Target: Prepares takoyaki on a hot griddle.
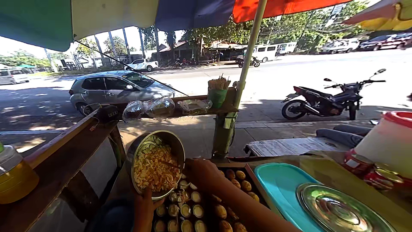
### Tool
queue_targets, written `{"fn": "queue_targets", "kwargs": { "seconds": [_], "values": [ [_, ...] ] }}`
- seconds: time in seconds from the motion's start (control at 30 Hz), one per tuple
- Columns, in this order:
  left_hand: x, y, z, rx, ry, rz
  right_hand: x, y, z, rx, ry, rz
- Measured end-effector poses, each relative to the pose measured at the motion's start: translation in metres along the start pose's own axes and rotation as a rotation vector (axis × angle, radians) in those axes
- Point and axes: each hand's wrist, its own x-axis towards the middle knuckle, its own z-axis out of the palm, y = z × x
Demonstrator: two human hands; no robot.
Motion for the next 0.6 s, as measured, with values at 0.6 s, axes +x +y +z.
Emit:
{"fn": "queue_targets", "kwargs": {
  "seconds": [0.6],
  "values": [
    [-0.006,-0.009,0.008,0.034,0.018,0.022,0.008,-0.002,0.049,0.140,0.005,0.082]
  ]
}}
